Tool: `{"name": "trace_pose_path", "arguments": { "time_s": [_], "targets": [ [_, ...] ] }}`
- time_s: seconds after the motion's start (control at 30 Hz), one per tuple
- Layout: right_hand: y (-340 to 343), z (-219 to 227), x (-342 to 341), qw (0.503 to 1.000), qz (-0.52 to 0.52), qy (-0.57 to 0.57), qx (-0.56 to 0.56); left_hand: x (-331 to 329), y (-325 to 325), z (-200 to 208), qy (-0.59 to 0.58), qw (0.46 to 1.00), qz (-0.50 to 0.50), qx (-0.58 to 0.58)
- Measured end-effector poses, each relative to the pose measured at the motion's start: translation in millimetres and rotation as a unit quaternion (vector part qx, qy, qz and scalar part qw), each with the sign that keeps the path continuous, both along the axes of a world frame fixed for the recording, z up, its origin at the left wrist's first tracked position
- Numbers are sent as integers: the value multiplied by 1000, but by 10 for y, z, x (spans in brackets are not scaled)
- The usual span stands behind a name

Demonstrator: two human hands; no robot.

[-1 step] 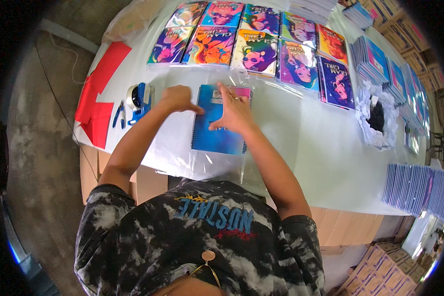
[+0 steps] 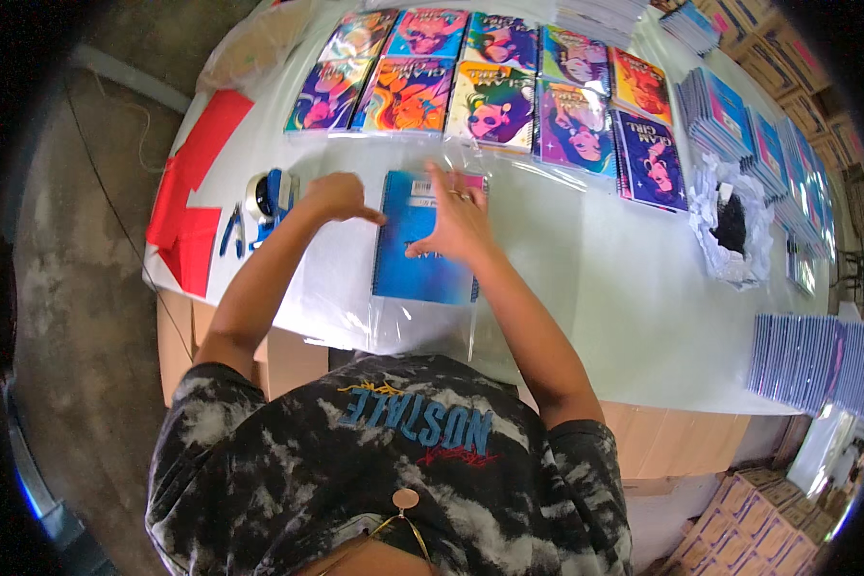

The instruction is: The person repeatedly picks up stacks of spiral-bound notebooks, places them into clear plastic bags, and seals the bags using a handheld tape dispenser. The packaged notebooks are set aside on the table.

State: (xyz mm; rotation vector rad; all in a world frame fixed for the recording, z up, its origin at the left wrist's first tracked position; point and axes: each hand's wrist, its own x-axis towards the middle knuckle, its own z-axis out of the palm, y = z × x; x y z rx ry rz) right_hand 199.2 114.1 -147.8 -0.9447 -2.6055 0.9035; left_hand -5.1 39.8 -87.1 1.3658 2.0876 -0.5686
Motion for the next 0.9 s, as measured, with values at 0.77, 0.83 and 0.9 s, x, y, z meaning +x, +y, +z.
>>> {"name": "trace_pose_path", "arguments": {
  "time_s": [0.77,0.83,0.9],
  "targets": [
    [-488,718,269,839,-254,444,-184,1005,-663,-141,-376,576,246,682],
    [-454,697,230,841,-277,437,-157,1091,-692,-123,-304,565,240,728],
    [-433,633,197,843,-303,430,-111,1090,-720,-190,-133,616,129,766]
  ]
}}
